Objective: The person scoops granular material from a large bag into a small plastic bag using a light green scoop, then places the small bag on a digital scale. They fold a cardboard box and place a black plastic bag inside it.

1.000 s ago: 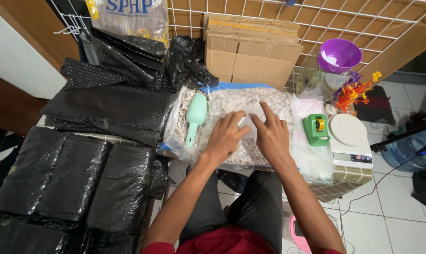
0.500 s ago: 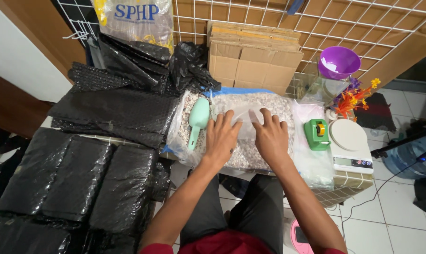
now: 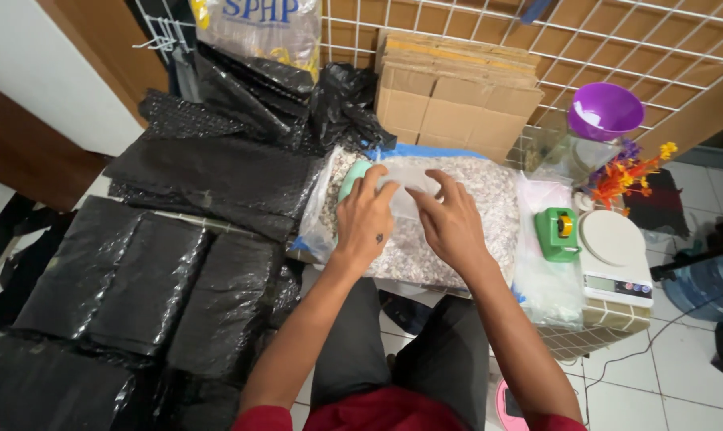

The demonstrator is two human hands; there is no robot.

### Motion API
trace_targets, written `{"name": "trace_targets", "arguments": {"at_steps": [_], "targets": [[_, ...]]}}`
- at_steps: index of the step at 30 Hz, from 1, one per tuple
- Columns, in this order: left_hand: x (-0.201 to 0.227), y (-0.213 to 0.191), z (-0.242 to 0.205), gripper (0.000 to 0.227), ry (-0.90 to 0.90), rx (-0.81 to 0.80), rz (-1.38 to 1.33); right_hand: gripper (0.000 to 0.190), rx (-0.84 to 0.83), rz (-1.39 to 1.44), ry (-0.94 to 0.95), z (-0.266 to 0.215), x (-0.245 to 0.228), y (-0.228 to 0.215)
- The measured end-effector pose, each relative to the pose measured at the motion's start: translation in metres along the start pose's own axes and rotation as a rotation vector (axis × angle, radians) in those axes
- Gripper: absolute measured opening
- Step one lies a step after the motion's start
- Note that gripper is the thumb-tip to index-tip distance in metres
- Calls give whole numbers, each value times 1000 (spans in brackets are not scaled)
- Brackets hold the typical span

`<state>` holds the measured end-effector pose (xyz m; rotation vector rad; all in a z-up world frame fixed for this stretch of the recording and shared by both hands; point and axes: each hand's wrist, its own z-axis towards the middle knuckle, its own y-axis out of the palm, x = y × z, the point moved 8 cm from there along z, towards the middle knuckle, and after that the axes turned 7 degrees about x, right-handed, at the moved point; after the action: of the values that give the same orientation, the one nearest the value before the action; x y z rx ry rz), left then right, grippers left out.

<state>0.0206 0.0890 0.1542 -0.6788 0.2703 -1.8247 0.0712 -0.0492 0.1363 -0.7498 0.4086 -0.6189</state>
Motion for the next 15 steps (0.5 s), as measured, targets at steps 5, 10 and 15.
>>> {"name": "trace_targets", "arguments": {"at_steps": [5,10,15], "targets": [[-53,6,3,32,-184,5,-16,18,213,378,-26,-3,-19,4],[-84,-20,14,32,-219,120,-23,10,-52,397,-59,-14,-28,81],[-94,-18,12,37,-253,91,-95,51,-358,47,-216,-21,-56,143]]}}
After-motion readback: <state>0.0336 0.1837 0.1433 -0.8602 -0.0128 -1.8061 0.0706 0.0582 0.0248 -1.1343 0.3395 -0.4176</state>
